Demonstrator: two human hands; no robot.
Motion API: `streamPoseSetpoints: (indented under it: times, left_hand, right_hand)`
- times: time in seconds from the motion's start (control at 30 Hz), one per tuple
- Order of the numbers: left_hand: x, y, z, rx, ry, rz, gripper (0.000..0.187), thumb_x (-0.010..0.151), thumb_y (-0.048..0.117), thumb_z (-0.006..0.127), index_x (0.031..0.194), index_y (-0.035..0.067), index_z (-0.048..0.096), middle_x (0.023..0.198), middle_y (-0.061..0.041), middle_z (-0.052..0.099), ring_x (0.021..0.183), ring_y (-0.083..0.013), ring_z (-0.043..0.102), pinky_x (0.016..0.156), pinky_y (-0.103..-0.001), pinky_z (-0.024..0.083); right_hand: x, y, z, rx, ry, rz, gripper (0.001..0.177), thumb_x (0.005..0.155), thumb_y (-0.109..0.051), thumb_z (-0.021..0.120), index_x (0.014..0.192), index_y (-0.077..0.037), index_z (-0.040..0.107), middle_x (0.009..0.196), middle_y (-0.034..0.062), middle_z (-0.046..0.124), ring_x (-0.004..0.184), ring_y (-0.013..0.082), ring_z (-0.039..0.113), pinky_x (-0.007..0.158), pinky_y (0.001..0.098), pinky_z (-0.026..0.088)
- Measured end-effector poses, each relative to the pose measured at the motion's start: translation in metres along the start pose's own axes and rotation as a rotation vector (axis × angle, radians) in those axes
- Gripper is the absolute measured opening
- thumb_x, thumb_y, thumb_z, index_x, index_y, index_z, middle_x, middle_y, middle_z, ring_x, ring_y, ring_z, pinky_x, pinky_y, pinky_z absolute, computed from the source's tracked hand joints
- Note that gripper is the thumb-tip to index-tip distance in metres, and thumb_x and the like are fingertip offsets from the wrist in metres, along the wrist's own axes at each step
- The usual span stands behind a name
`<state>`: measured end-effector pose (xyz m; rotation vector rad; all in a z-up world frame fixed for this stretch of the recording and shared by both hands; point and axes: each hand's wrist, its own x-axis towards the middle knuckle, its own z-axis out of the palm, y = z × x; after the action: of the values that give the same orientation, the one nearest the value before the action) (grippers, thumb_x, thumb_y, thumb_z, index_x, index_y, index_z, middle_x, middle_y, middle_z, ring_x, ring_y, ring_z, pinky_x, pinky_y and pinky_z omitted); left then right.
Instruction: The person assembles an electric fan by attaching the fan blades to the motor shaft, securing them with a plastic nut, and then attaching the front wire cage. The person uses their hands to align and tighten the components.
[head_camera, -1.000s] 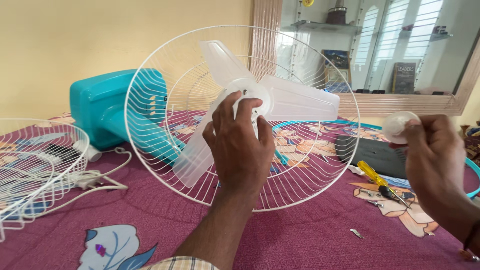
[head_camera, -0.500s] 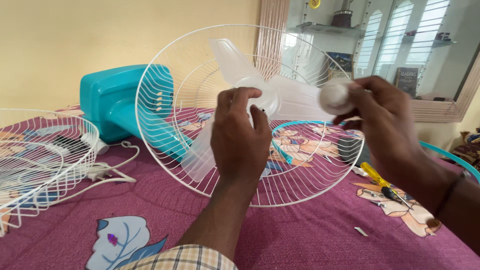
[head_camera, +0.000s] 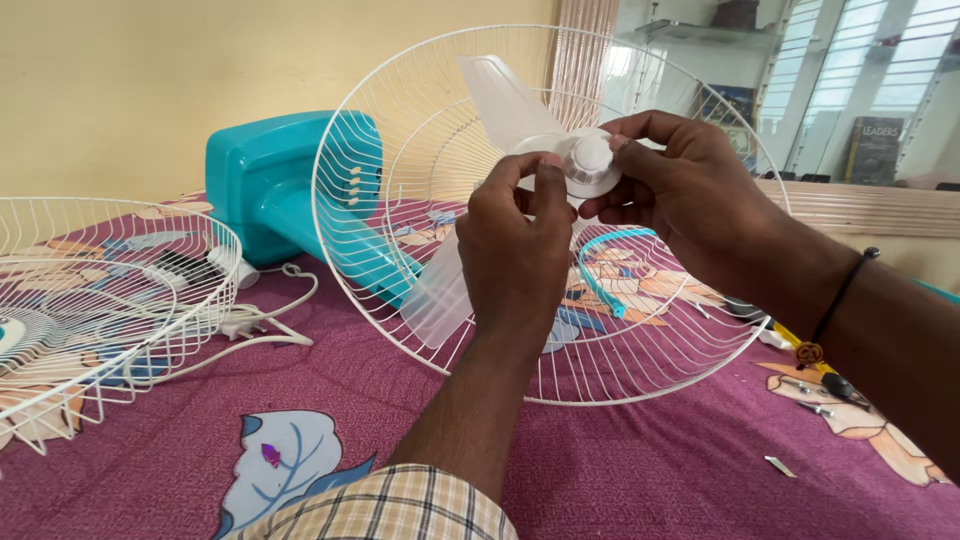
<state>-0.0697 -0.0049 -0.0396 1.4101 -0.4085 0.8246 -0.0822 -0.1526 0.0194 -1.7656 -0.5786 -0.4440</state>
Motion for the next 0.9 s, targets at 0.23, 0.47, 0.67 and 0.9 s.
streamPoseSetpoints:
  times: [0.23, 0.47, 0.67, 0.9]
  left_hand:
    - [0.006, -0.01, 0.006, -0.102, 0.021, -0.037, 0.024, 0.096, 0.022, 0.061, 0.106, 0.002, 0.072, 0.074, -0.01, 0.077, 0.051, -0.0143, 0.073, 0.043, -0.03, 0.055]
    - [0.021, -0.012, 0.007, -0.173, 0.056, -0.006, 0.025, 0.097, 0.022, 0.062, 0.108, 0.001, 0.071, 0.073, -0.009, 0.077, 0.048, -0.0111, 0.072, 0.04, -0.025, 0.055]
    - [0.014, -0.009, 0.006, -0.134, 0.013, -0.003, 0.024, 0.095, 0.02, 0.063, 0.107, 0.0, 0.073, 0.073, -0.009, 0.078, 0.049, -0.0111, 0.073, 0.041, -0.024, 0.056]
    - [0.008, -0.004, 0.011, 0.013, -0.088, -0.007, 0.025, 0.094, 0.02, 0.063, 0.11, 0.003, 0.071, 0.076, -0.009, 0.078, 0.049, -0.0119, 0.073, 0.041, -0.024, 0.057]
  right_hand:
    - [0.001, 0.013, 0.001, 0.017, -0.015, 0.041, 0.028, 0.107, -0.02, 0.048, 0.121, 0.002, 0.057, 0.102, 0.0177, 0.072, 0.084, 0.0208, 0.074, 0.082, 0.0371, 0.063]
    - [-0.011, 0.017, -0.005, -0.117, 0.145, -0.022, 0.028, 0.106, -0.016, 0.053, 0.125, 0.003, 0.061, 0.107, 0.0138, 0.072, 0.084, 0.0215, 0.073, 0.076, 0.0339, 0.061]
    - [-0.02, 0.015, -0.002, -0.283, 0.177, -0.188, 0.034, 0.099, -0.012, 0.067, 0.131, -0.001, 0.064, 0.109, 0.0148, 0.071, 0.086, 0.0165, 0.074, 0.071, 0.0282, 0.063]
    - [-0.029, 0.02, 0.003, -0.592, 0.227, -0.261, 0.032, 0.094, -0.017, 0.072, 0.125, -0.008, 0.071, 0.123, 0.0098, 0.068, 0.091, 0.0146, 0.076, 0.076, 0.027, 0.064]
